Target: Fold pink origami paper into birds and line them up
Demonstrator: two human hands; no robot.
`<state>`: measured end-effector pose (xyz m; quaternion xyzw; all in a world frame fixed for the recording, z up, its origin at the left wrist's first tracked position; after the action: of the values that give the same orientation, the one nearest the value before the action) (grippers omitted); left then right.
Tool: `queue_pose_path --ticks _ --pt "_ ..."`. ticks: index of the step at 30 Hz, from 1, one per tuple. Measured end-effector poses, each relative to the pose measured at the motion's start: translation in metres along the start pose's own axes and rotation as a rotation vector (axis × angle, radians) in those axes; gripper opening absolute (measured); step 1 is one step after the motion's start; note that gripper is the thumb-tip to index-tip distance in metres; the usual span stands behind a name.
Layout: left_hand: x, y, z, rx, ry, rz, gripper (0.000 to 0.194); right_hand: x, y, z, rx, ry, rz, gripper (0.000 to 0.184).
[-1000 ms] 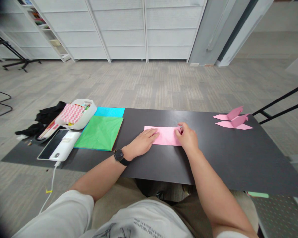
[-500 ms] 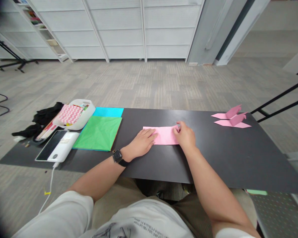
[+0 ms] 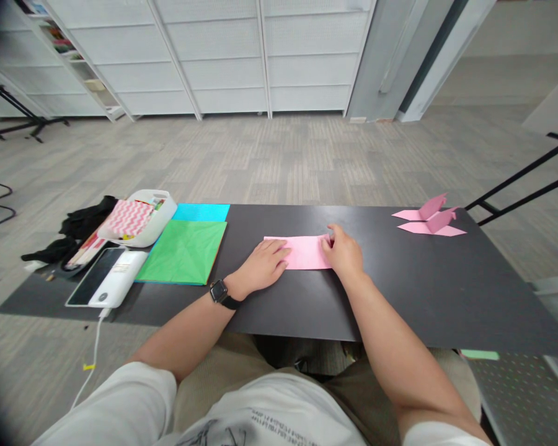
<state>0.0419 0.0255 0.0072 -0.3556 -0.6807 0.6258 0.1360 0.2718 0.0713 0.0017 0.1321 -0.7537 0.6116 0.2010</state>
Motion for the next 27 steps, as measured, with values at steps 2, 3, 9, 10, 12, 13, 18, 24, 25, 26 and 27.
queue_pose_path --ticks 2,3,9,10,12,13,18,24,25,26,27 --pt "0.000 -0.001 -0.004 -0.019 -0.010 0.013 0.036 0.000 0.002 -0.001 0.018 0.003 0.009 0.046" --pt "-0.001 0.000 -0.006 -0.025 -0.010 0.018 0.035 0.000 0.002 -0.001 0.023 0.005 0.014 0.046" --pt "-0.006 0.010 -0.015 -0.037 0.018 0.044 0.041 0.002 0.004 -0.002 0.046 0.005 0.041 0.047" --pt "-0.007 0.011 -0.015 -0.038 0.024 0.048 0.044 0.002 0.004 -0.001 0.045 0.005 0.041 0.047" --pt "-0.007 0.011 -0.014 -0.041 0.028 0.043 0.047 0.002 0.004 -0.001 0.038 0.002 0.044 0.046" --pt "-0.007 0.011 -0.014 -0.041 0.028 0.035 0.048 0.002 0.004 -0.001 0.035 -0.003 0.047 0.046" --pt "-0.006 0.013 -0.013 -0.040 0.007 -0.004 0.050 0.001 0.006 -0.002 0.045 -0.016 0.067 0.046" --pt "-0.006 0.015 -0.013 -0.025 -0.027 -0.013 0.053 0.000 0.008 -0.002 0.044 -0.031 0.054 0.046" --pt "-0.006 0.015 -0.013 -0.022 -0.029 -0.012 0.053 0.000 0.008 -0.002 0.038 -0.042 0.049 0.046" --pt "-0.006 0.015 -0.013 -0.019 -0.032 -0.011 0.053 0.001 0.007 -0.001 0.031 -0.053 0.045 0.045" --pt "-0.006 0.015 -0.013 -0.015 -0.034 -0.010 0.053 0.002 0.007 -0.001 0.024 -0.062 0.046 0.045"
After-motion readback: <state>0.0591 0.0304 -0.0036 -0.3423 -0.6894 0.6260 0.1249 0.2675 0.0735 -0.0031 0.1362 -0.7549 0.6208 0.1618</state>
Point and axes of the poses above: each hand's wrist, its own z-axis away from the middle knuckle, its own y-axis out of the palm, x = y × z, the point moved 8 cm from there along -z, towards the middle knuckle, and after that the axes turned 3 degrees about y, right-handed, at the moved point
